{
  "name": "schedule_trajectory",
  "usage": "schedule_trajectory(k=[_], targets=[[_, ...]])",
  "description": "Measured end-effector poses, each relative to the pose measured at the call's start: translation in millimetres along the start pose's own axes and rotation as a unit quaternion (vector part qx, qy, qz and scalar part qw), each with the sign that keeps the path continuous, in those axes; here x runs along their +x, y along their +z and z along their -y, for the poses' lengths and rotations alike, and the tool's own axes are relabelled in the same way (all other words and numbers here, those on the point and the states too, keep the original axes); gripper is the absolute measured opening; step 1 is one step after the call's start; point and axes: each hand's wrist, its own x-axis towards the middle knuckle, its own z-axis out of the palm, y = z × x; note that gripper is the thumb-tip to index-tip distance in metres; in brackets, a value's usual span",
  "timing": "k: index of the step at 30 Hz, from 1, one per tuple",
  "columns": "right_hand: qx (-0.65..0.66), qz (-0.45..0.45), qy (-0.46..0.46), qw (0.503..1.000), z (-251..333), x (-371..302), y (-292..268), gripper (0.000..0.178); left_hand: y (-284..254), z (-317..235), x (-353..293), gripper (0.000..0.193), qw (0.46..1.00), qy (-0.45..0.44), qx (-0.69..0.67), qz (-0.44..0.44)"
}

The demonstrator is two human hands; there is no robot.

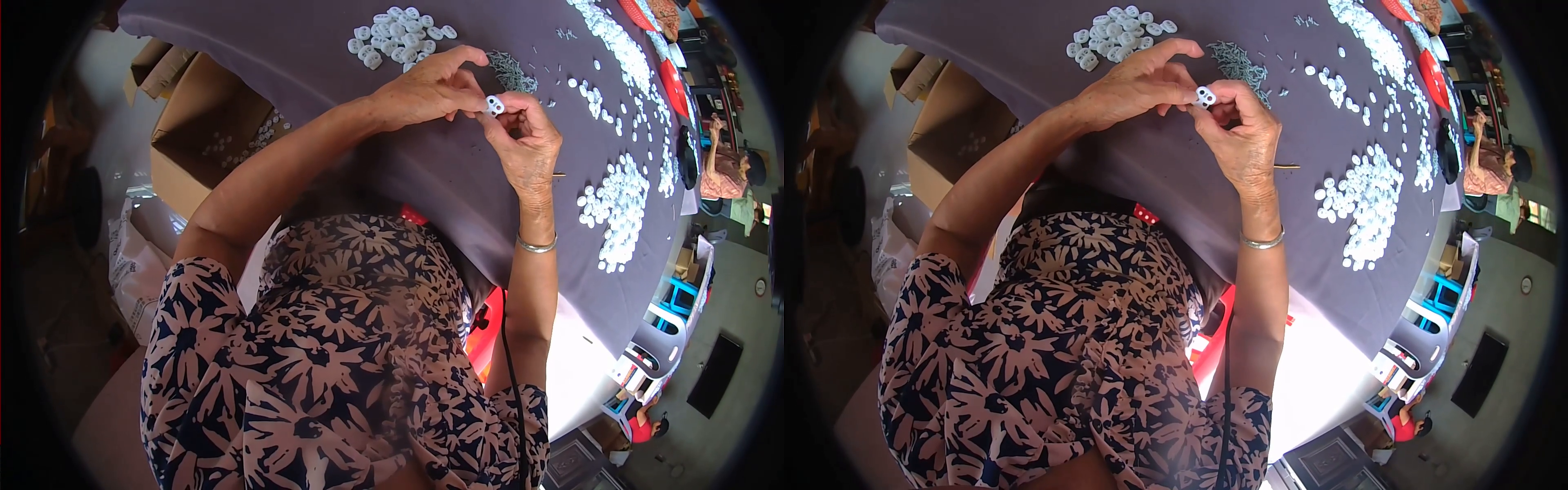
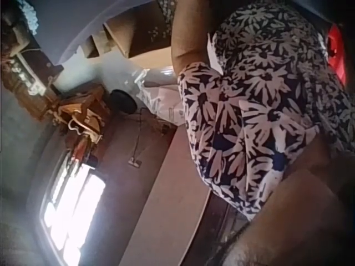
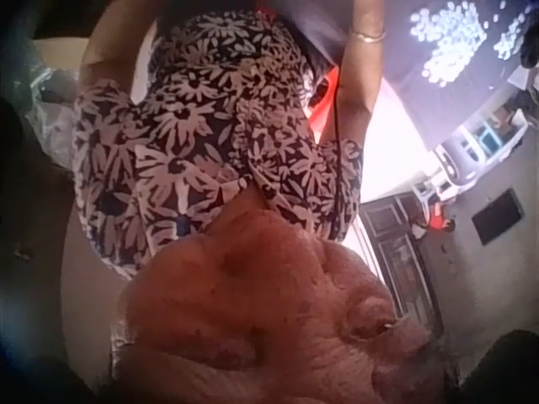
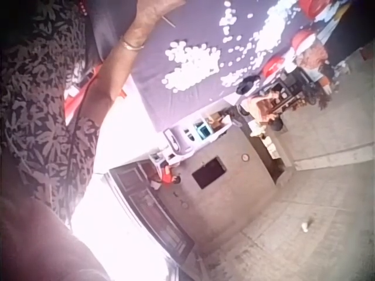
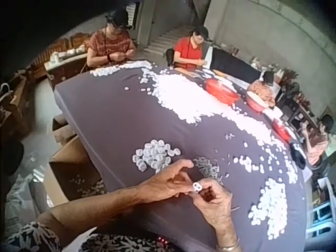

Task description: The person assembles cord locks by hand by picking up plastic components and small metal springs from the table, inserting the springs into the plastic pieces, and placing the assembled fasteners in a pile on the table.

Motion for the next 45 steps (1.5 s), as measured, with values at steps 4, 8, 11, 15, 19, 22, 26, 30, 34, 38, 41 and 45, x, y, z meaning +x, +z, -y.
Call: schedule_trajectory(k=[4, 8, 11, 15, 19, 22, 26, 30, 34, 38, 41, 45], targets=[[-0.066, -0.022, -0.027, 0.997, 3.0, 1.4, 1.5, 0.023, 0.6, -3.2, 0.0, 0.047, 1.0, 0.011, 0.001, -0.005], [-0.109, -0.03, -0.056, 0.992, 5.8, 3.0, 5.2, 0.023, 6.6, 5.7, 3.9, 0.046, 0.998, 0.048, 0.023, -0.017], [-0.142, -0.03, -0.061, 0.987, 8.9, 3.5, 5.9, 0.025, 9.0, 9.8, 4.7, 0.046, 0.995, 0.062, 0.061, -0.043], [-0.212, -0.013, -0.067, 0.975, 14.2, 3.0, 1.3, 0.026, 11.8, 12.2, 7.2, 0.047, 0.996, 0.046, 0.056, -0.047], [-0.334, 0.036, -0.111, 0.935, 14.2, 2.3, 0.0, 0.024, 10.8, 10.6, 2.6, 0.045, 0.997, 0.056, 0.033, -0.034], [-0.382, 0.082, -0.097, 0.915, 15.0, 0.8, 2.1, 0.022, 9.3, 3.3, -4.5, 0.045, 0.999, 0.034, 0.024, -0.005], [-0.382, 0.084, -0.146, 0.908, 9.8, -2.6, 2.1, 0.026, 13.8, -0.3, -9.2, 0.039, 0.999, 0.018, 0.027, 0.0], [-0.354, 0.118, -0.125, 0.919, 6.8, -8.9, 3.2, 0.022, 19.3, 2.6, -14.6, 0.042, 0.998, 0.026, 0.046, -0.022], [-0.365, 0.107, -0.139, 0.914, 7.2, -8.4, 3.8, 0.022, 21.4, 0.3, -13.1, 0.044, 0.997, 0.019, 0.07, -0.032], [-0.368, 0.092, -0.143, 0.914, 6.5, -6.1, 2.0, 0.023, 18.0, -0.2, -11.7, 0.044, 0.998, 0.027, 0.062, -0.004], [-0.367, 0.077, -0.155, 0.914, 6.2, -6.6, 3.9, 0.028, 16.0, -2.1, -11.6, 0.042, 0.996, 0.028, 0.079, -0.007], [-0.349, 0.063, -0.066, 0.933, 14.1, 0.8, -4.1, 0.025, 11.7, 0.8, -10.4, 0.029, 0.985, 0.082, 0.135, -0.069]])
